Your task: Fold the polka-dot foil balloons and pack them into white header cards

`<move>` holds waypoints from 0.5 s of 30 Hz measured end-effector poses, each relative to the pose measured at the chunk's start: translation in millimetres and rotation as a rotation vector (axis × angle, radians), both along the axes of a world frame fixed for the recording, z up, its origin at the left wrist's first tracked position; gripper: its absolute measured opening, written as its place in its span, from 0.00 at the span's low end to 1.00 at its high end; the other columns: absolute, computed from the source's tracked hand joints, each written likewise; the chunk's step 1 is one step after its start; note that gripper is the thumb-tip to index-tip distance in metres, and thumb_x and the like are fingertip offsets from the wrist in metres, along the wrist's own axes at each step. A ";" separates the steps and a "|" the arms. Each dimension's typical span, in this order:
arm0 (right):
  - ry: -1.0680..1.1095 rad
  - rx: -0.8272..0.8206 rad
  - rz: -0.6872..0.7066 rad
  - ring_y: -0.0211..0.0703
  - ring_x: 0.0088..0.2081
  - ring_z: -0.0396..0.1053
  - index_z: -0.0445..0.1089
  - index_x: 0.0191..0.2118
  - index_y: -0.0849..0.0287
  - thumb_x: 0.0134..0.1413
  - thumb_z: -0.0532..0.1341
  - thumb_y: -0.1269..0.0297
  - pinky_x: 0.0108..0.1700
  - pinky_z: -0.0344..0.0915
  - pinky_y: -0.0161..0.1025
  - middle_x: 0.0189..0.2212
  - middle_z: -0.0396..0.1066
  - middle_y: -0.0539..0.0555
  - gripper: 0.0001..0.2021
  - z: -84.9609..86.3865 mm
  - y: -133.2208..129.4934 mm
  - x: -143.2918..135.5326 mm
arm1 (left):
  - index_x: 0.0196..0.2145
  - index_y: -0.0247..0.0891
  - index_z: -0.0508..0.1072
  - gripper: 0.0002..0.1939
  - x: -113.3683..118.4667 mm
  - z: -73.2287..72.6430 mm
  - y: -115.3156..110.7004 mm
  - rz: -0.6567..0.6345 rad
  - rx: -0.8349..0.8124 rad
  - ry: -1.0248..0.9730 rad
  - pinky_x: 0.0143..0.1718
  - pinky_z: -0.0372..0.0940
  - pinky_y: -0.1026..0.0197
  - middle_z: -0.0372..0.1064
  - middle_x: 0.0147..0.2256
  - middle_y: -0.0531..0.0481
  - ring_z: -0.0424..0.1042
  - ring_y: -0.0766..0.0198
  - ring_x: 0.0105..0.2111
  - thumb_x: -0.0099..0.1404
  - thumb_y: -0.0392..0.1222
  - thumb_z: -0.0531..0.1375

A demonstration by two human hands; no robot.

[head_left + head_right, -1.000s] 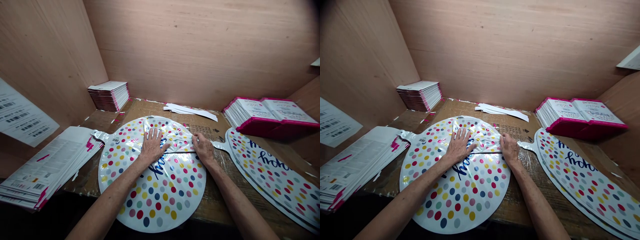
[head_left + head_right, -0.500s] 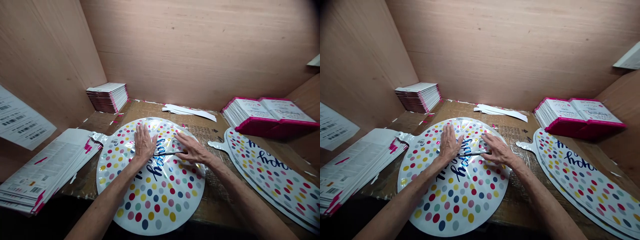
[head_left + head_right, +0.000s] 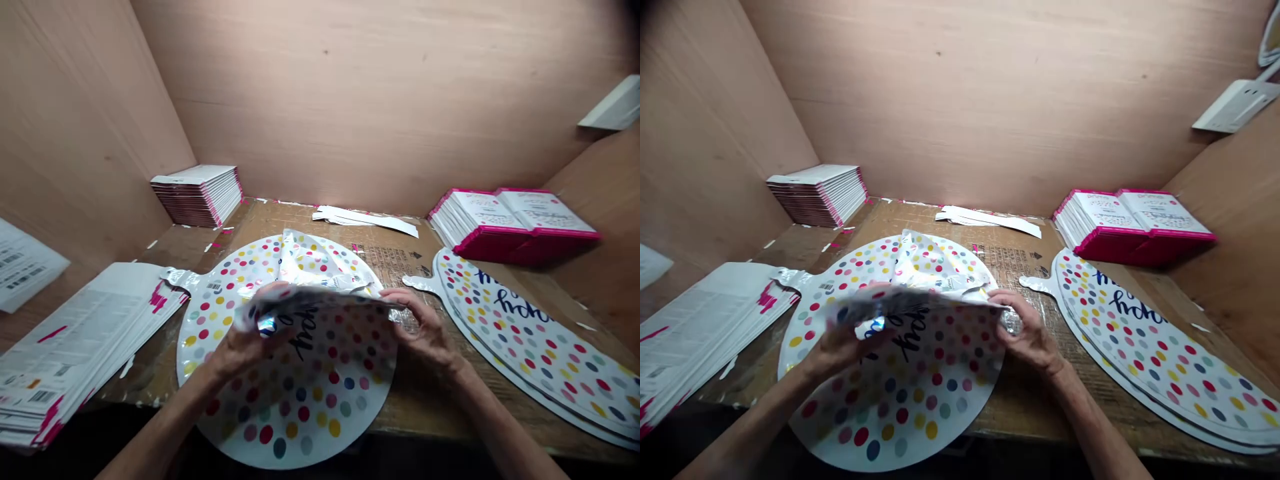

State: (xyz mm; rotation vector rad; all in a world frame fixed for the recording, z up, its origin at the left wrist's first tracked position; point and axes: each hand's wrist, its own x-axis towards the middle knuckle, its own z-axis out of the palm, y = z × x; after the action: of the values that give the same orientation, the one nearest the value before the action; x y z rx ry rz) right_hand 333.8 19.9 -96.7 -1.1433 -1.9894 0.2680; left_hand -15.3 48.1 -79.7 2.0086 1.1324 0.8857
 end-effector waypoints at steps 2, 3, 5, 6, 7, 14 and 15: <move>-0.200 0.116 -0.012 0.57 0.63 0.61 0.55 0.66 0.59 0.57 0.63 0.63 0.59 0.65 0.55 0.62 0.61 0.66 0.32 -3.9 -14.9 1.9 | 0.65 0.42 0.57 0.36 -9.0 -1.4 -10.3 -0.207 0.077 0.120 0.59 0.64 0.48 0.66 0.60 0.41 0.67 0.48 0.59 0.62 0.50 0.62; -0.292 0.181 0.005 0.59 0.65 0.56 0.48 0.69 0.60 0.57 0.63 0.63 0.61 0.62 0.56 0.65 0.56 0.68 0.38 -4.3 -16.9 1.2 | 0.66 0.43 0.56 0.37 -12.0 -3.5 -12.3 -0.310 0.137 0.179 0.61 0.61 0.47 0.62 0.63 0.41 0.63 0.47 0.62 0.62 0.49 0.62; -0.413 0.279 0.091 0.59 0.67 0.52 0.38 0.72 0.60 0.59 0.61 0.64 0.62 0.60 0.58 0.68 0.50 0.69 0.42 -0.5 -12.2 -1.8 | 0.66 0.43 0.57 0.38 -14.6 -8.5 -11.5 -0.466 0.262 0.285 0.64 0.56 0.44 0.56 0.66 0.42 0.54 0.45 0.66 0.61 0.49 0.62; -0.443 0.296 0.140 0.58 0.67 0.52 0.35 0.72 0.59 0.61 0.59 0.65 0.63 0.59 0.58 0.68 0.49 0.69 0.41 3.9 -7.1 -3.7 | 0.66 0.43 0.56 0.39 -14.6 -10.5 -9.9 -0.514 0.306 0.330 0.65 0.55 0.42 0.54 0.67 0.42 0.51 0.44 0.67 0.60 0.49 0.61; -0.456 0.283 0.182 0.56 0.68 0.52 0.33 0.73 0.59 0.61 0.58 0.66 0.63 0.58 0.57 0.68 0.49 0.68 0.41 9.8 -1.2 -5.8 | 0.67 0.43 0.55 0.40 -14.0 -11.8 -8.3 -0.547 0.326 0.372 0.65 0.54 0.41 0.53 0.67 0.43 0.50 0.43 0.68 0.59 0.48 0.61; -0.714 -0.093 0.435 0.51 0.70 0.43 0.46 0.71 0.58 0.60 0.57 0.64 0.69 0.46 0.53 0.70 0.46 0.60 0.35 37.4 27.0 -22.5 | 0.68 0.39 0.52 0.49 -11.4 -10.3 -5.4 -0.673 0.297 0.539 0.66 0.50 0.39 0.50 0.68 0.40 0.50 0.43 0.67 0.48 0.40 0.59; -0.734 -0.133 0.486 0.51 0.70 0.43 0.49 0.70 0.58 0.59 0.57 0.65 0.69 0.45 0.54 0.70 0.47 0.59 0.34 34.6 29.1 -23.4 | 0.68 0.38 0.52 0.48 -12.7 -11.3 -5.1 -0.653 0.308 0.535 0.66 0.49 0.39 0.48 0.69 0.39 0.48 0.43 0.68 0.49 0.40 0.59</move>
State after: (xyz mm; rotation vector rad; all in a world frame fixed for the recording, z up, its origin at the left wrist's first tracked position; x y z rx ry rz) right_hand 310.4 49.0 -62.1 -0.8848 -2.9399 0.2476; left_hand -28.0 43.1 -91.1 2.7301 0.5160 0.1888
